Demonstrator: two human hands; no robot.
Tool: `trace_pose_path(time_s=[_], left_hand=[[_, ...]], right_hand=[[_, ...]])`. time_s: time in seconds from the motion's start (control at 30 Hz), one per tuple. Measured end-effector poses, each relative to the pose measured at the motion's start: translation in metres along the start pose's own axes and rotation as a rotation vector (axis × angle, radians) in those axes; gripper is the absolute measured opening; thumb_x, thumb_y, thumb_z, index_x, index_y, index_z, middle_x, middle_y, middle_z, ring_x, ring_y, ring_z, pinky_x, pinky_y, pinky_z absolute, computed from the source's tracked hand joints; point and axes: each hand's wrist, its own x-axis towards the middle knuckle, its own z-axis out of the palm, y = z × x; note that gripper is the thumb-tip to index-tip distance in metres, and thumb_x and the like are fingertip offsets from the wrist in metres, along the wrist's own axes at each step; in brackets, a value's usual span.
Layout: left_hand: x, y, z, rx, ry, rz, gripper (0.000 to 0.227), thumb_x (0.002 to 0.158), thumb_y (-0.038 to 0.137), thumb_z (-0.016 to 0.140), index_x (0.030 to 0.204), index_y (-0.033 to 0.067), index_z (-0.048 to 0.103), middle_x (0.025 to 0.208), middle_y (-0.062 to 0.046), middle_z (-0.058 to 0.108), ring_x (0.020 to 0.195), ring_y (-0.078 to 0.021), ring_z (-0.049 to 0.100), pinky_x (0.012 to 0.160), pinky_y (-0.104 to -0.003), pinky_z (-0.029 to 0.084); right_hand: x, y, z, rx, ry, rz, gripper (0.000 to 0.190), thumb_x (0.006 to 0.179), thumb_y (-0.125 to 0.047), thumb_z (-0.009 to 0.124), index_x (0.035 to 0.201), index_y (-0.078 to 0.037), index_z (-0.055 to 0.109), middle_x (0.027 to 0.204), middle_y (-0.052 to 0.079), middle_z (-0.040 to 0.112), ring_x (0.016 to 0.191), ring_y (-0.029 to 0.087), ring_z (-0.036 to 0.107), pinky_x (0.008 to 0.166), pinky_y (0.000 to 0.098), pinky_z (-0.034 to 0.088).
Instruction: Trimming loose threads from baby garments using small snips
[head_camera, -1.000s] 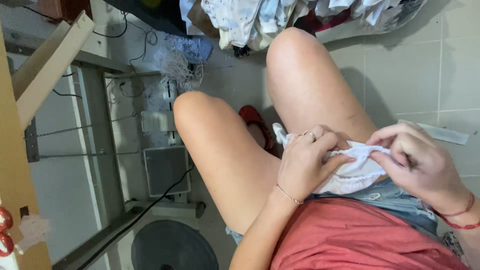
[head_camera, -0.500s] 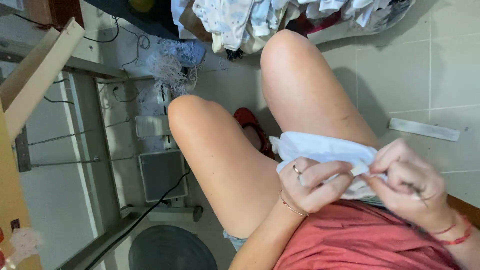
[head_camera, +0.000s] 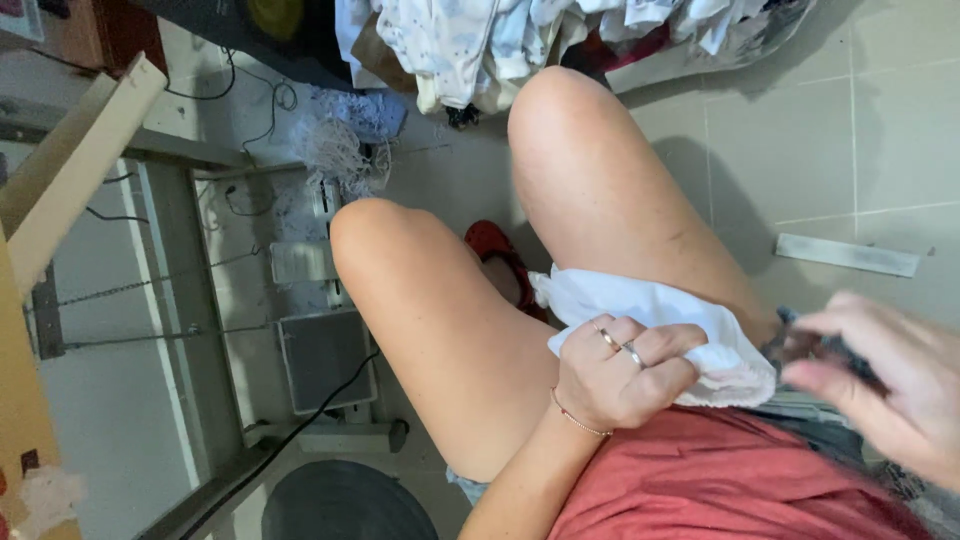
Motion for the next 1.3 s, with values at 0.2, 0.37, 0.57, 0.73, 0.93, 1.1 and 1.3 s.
trace_pose_path(time_s=[0.2,0.37,0.57,0.73,0.93,1.1,1.3], left_hand=[[0.003,0.002,-0.001,0.035,-0.024,-0.019,0.014,0.092,0.009,0.041,0.078,0.0102,0.043,0.09,0.0,0.061,0.052,-0.0177,0.032,0.048,-0.029,0.033],[-0.001,0.003,0.001,0.039,-0.07,-0.034,0.017,0.091,0.01,0.044,0.074,0.0109,0.046,0.09,0.001,0.061,0.052,-0.017,0.032,0.049,-0.027,0.034],[0.003,0.003,0.003,0.089,-0.039,-0.046,0.021,0.091,0.012,0.042,0.071,0.0111,0.044,0.088,0.003,0.062,0.052,-0.0164,0.031,0.048,-0.026,0.032],[0.005,-0.001,0.001,0.086,-0.042,-0.033,0.014,0.092,0.009,0.04,0.079,0.0096,0.045,0.089,0.0,0.062,0.051,-0.0169,0.034,0.048,-0.027,0.033],[0.008,-0.001,-0.003,0.096,-0.033,-0.08,0.008,0.09,0.006,0.045,0.084,0.0081,0.042,0.088,0.004,0.063,0.053,-0.017,0.03,0.049,-0.026,0.035],[0.05,-0.007,-0.026,0.046,-0.114,-0.212,0.01,0.094,0.009,0.053,0.099,0.0143,0.059,0.102,-0.003,0.061,0.06,-0.0158,0.057,0.05,-0.025,0.041],[0.077,-0.046,-0.054,-0.419,0.493,-0.786,0.024,0.086,0.021,0.046,0.073,0.0043,0.057,0.073,-0.009,0.056,0.07,-0.0201,0.053,0.065,-0.029,0.043]], right_hand=[[0.005,-0.024,-0.002,-0.072,0.028,-0.146,0.02,0.07,-0.035,0.057,0.079,-0.018,0.057,0.061,-0.006,0.056,0.053,0.012,0.053,0.052,0.0261,0.038],[0.008,-0.021,0.003,-0.152,0.046,-0.214,0.023,0.07,-0.038,0.058,0.081,-0.018,0.055,0.06,-0.006,0.055,0.054,0.013,0.054,0.05,0.0289,0.038],[0.014,-0.03,-0.001,-0.138,0.061,-0.235,0.019,0.073,-0.034,0.055,0.078,-0.015,0.055,0.062,-0.005,0.056,0.053,0.015,0.052,0.049,0.0277,0.038],[0.019,-0.023,0.0,-0.103,0.004,-0.201,0.018,0.072,-0.036,0.055,0.076,-0.018,0.056,0.057,-0.005,0.054,0.052,0.014,0.052,0.051,0.0275,0.038],[0.023,-0.022,0.005,0.009,0.095,-0.039,0.053,0.044,-0.04,0.077,0.083,-0.01,0.055,0.069,-0.002,0.054,0.054,0.012,0.049,0.053,0.0247,0.038],[0.039,-0.015,0.03,0.171,0.237,-0.009,0.034,0.058,-0.021,0.071,0.084,-0.01,0.052,0.079,-0.005,0.064,0.067,0.006,0.058,0.064,0.0197,0.043],[0.15,-0.016,0.077,0.397,1.176,-0.03,0.029,0.093,0.003,0.023,0.122,0.004,0.028,0.12,0.017,0.03,0.118,0.023,0.027,0.104,0.0245,0.015]])
